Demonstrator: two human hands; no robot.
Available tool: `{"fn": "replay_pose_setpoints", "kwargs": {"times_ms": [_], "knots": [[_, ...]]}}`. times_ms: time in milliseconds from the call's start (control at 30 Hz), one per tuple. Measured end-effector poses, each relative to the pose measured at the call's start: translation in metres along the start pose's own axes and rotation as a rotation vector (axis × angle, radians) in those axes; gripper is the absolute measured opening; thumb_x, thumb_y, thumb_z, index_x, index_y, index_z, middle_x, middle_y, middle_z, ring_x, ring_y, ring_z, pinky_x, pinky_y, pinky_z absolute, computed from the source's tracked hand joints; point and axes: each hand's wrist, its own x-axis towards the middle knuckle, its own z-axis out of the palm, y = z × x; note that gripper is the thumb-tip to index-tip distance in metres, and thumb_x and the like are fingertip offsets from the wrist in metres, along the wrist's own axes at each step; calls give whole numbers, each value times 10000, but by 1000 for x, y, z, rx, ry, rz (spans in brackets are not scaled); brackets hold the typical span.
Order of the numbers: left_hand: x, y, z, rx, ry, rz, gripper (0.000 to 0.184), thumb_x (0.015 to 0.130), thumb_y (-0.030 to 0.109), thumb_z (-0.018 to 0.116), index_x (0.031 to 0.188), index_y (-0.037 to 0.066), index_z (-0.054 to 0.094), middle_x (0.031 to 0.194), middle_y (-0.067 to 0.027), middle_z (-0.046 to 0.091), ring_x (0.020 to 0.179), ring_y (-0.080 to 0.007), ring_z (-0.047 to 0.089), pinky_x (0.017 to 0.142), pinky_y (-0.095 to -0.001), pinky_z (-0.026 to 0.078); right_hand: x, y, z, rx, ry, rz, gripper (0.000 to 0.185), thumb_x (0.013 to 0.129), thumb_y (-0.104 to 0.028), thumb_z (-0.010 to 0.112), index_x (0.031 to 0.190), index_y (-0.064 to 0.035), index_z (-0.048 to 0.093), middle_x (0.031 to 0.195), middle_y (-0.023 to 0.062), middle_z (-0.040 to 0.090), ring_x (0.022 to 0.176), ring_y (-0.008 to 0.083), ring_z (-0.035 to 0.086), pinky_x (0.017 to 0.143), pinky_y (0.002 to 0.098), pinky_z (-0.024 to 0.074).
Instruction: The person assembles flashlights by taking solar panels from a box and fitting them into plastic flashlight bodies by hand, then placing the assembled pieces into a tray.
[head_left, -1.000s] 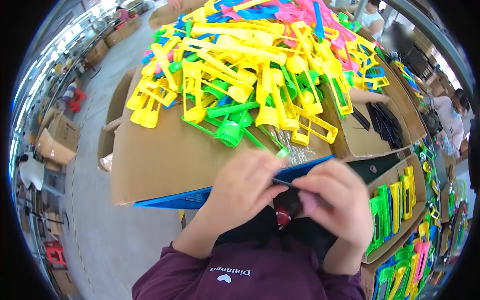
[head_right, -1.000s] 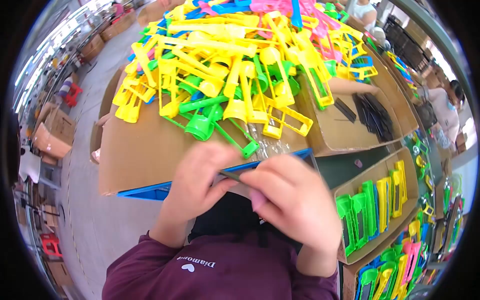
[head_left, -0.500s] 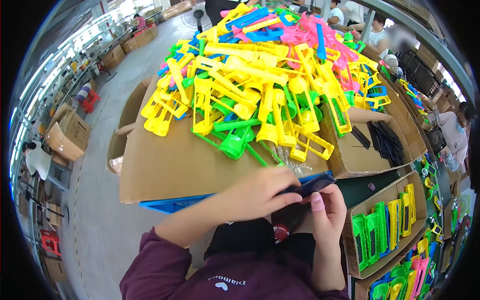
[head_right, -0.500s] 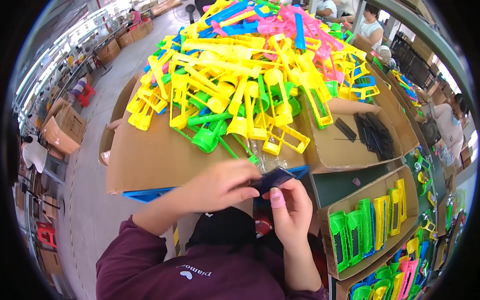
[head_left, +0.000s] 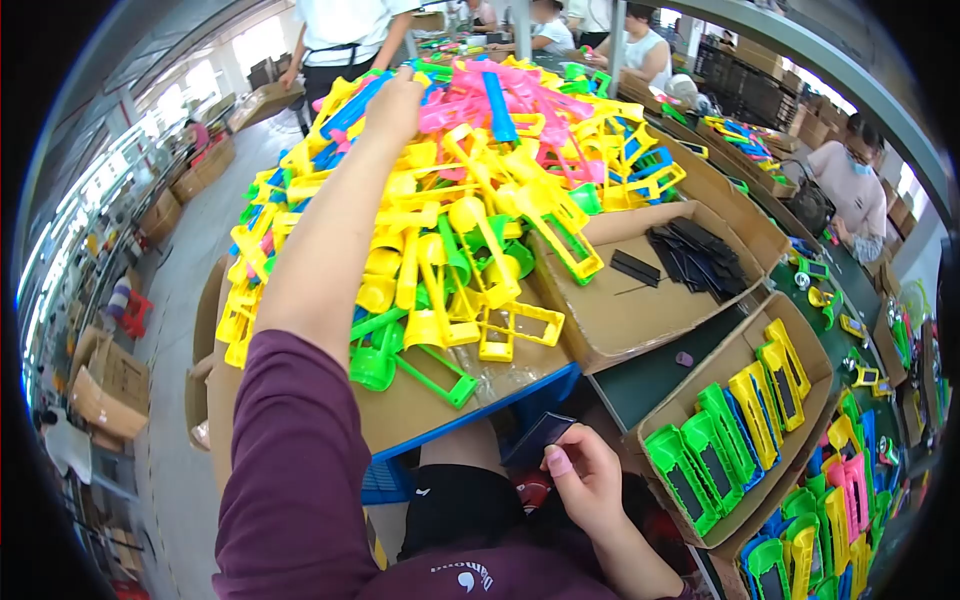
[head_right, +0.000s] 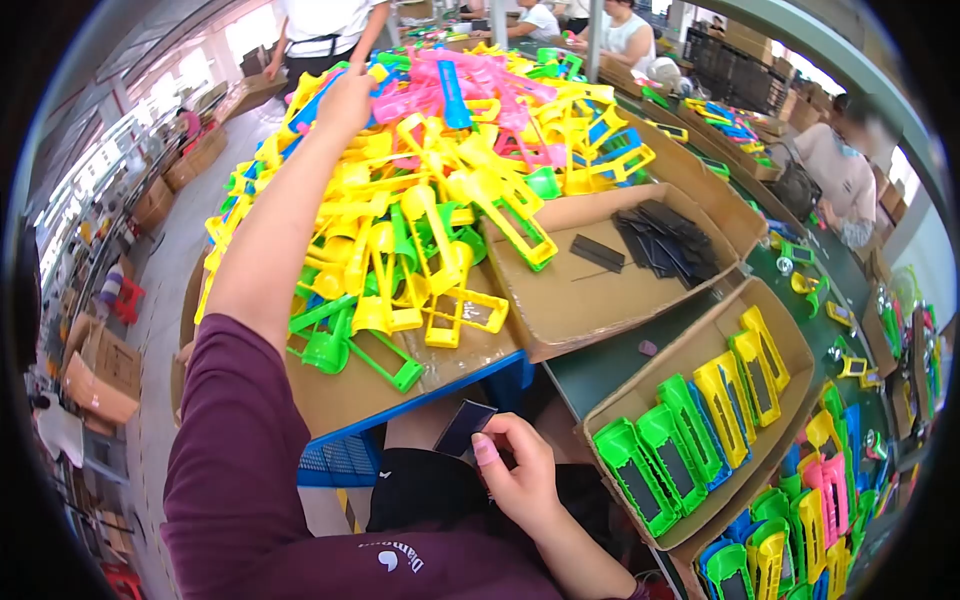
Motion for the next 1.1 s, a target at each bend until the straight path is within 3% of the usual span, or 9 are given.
{"fn": "replay_pose_setpoints", "kwargs": {"times_ms": [100, 267, 400, 500, 533, 633, 767, 867, 1100], "knots": [[13, -10, -13, -142, 160, 54, 180, 796, 150, 626, 907, 10, 605, 995, -173, 558, 934, -346, 558, 804, -417, 456, -3, -2, -10, 1, -5, 99, 65, 891, -62, 547, 898, -10, 507, 810, 23, 526, 724, 83, 534, 669, 220, 447], [16, -24, -69, -443, 455, -268, 181, 831, 138, 586, 954, 8, 554, 961, -171, 554, 911, -358, 551, 785, -397, 455, 3, 11, -8, 113, 35, 156, 74, 905, -74, 524, 942, -18, 493, 805, 13, 523, 747, 76, 517, 692, 214, 431], [-31, -12, -124, -21, 317, 210, 173, 796, 52, 575, 951, 13, 508, 959, -151, 542, 912, -336, 540, 756, -399, 446, 14, 8, 4, 138, -22, 101, 59, 910, -68, 507, 944, -24, 489, 809, 4, 510, 757, 69, 504, 703, 211, 423], [-49, -8, -138, 70, 208, 397, 175, 786, 54, 580, 944, 19, 513, 954, -135, 541, 914, -327, 533, 754, -402, 444, 15, 2, 11, 132, -100, 77, 60, 915, -78, 508, 939, -26, 491, 822, -8, 501, 755, 59, 492, 699, 204, 417], [-54, -10, -141, 64, 225, 369, 166, 837, 73, 571, 974, 7, 505, 985, -153, 534, 883, -347, 550, 774, -398, 458, 13, 4, 14, 124, -124, 76, 62, 916, -80, 510, 939, -26, 491, 821, -10, 499, 754, 57, 490, 698, 203, 415], [-63, -13, -137, -357, 200, -235, 194, 860, 120, 570, 989, -7, 502, 984, -161, 549, 836, -337, 569, 760, -387, 466, 6, 6, 21, 109, -144, 75, 74, 892, -58, 547, 918, 1, 510, 783, 0, 494, 718, 56, 471, 660, 202, 414], [-61, -14, -143, -68, 276, 44, 290, 858, 202, 596, 1034, 1, 486, 953, -182, 589, 823, -334, 598, 728, -370, 474, -3, -1, 21, 147, -156, 125, 64, 892, -52, 543, 911, 0, 511, 770, 4, 492, 706, 62, 480, 654, 202, 417], [-67, 2, -147, -52, 226, -116, 304, 788, 207, 664, 960, -15, 547, 879, -188, 598, 820, -362, 592, 715, -416, 466, -9, -3, 18, 148, -142, 170, 62, 892, -49, 541, 912, 2, 513, 770, 7, 498, 704, 65, 490, 651, 204, 422], [-94, -15, -166, 69, -132, -167, 373, 745, 355, 703, 871, 8, 648, 799, -155, 611, 768, -310, 606, 666, -391, 457, -22, 1, 12, 105, -134, 236, 65, 888, -60, 553, 911, -5, 528, 772, 2, 519, 707, 64, 501, 651, 205, 429]]}}
